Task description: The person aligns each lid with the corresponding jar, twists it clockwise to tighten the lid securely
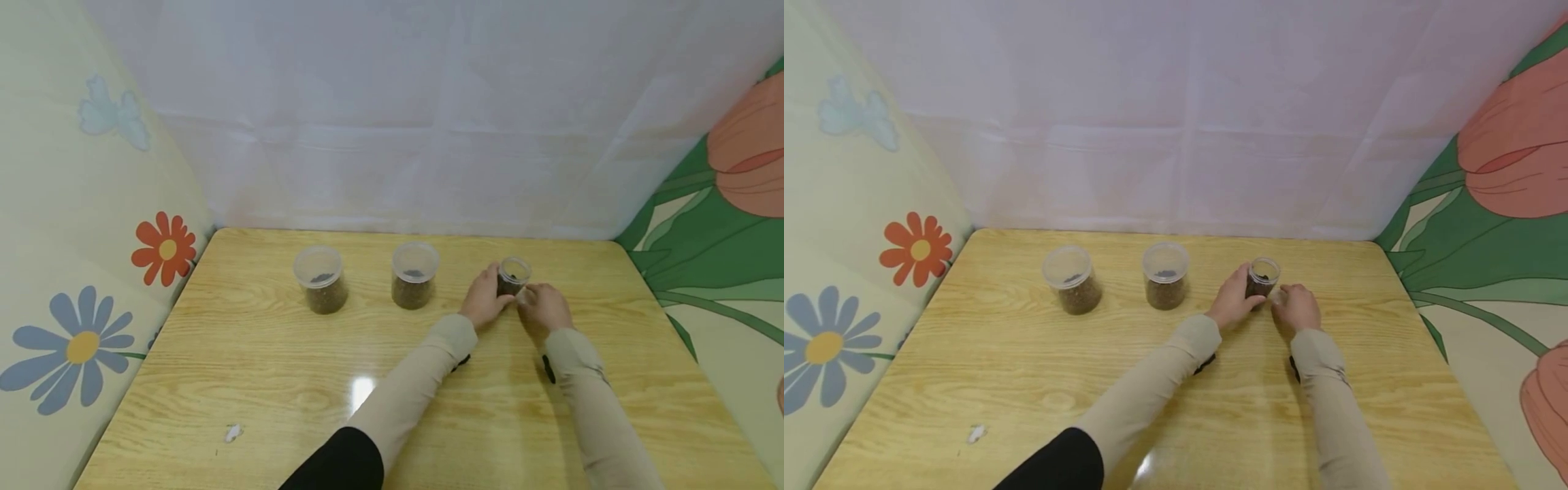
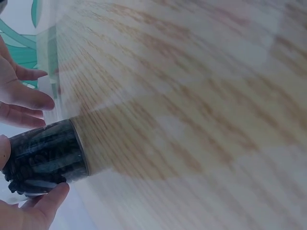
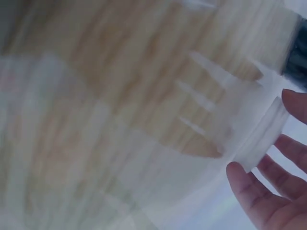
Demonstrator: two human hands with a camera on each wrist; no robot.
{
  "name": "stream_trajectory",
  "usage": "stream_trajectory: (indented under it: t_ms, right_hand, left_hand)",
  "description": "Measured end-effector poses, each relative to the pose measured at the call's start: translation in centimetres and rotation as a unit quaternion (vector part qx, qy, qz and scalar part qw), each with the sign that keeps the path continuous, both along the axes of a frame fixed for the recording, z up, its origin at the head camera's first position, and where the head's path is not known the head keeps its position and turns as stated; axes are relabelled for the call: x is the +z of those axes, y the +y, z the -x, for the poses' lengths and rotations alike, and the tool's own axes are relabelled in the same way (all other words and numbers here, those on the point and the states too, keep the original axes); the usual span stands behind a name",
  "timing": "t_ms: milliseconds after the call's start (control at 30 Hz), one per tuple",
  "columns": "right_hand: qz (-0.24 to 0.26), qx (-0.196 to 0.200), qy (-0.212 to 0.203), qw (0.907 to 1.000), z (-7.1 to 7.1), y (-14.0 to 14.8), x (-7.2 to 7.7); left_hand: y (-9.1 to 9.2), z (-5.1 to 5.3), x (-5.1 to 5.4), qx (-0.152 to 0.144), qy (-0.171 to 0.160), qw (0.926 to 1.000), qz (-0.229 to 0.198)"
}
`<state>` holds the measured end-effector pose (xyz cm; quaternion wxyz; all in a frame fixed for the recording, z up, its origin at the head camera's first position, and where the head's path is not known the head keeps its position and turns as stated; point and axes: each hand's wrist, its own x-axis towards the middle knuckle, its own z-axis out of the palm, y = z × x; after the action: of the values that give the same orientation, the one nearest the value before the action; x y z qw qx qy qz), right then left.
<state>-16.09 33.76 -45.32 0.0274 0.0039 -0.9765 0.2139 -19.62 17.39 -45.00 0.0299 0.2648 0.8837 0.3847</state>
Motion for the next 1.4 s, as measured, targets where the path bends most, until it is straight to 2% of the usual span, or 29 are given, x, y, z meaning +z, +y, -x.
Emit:
stream_trajectory:
  t_ms: [333, 467, 667, 867, 1000, 1200, 1400]
  right_hand:
    - [-0.017, -0.013, -0.022, 0.9995, -1.3, -1.1, 2.3]
    - [-0.013, -0.015, -0.025, 0.9995, -1.7, -0.9, 2.2]
    - [-0.001, -0.008, -0.006, 1.0000, -2.7, -1.0, 2.3]
    - [0.010, -0.009, -0.010, 0.9999, -3.6, -1.3, 2.7]
    - [0.015, -0.013, -0.014, 0.9997, -4.2, -1.5, 2.9]
    - [0.010, -0.008, 0.006, 0.9999, -5.2, -2.1, 3.4]
    - [0.012, -0.005, -0.002, 0.9999, -6.1, -2.6, 3.7]
  left_hand:
    - [-0.3, -0.3, 0.1, -0.005, -0.014, 0.9997, -0.020]
    - [-0.5, -0.4, 0.2, -0.005, -0.017, 0.9995, -0.028]
    - [-0.8, -0.6, 0.6, -0.009, -0.010, 0.9996, -0.024]
    - [-1.1, -0.8, 0.8, -0.035, 0.020, 0.9990, -0.018]
    - [-1.4, -1.0, 0.9, -0.044, 0.020, 0.9986, -0.022]
    - [-2.0, -1.5, 0.9, -0.059, 0.022, 0.9980, -0.010]
    - [-2.8, -2.2, 1.2, -0.075, 0.020, 0.9970, -0.011]
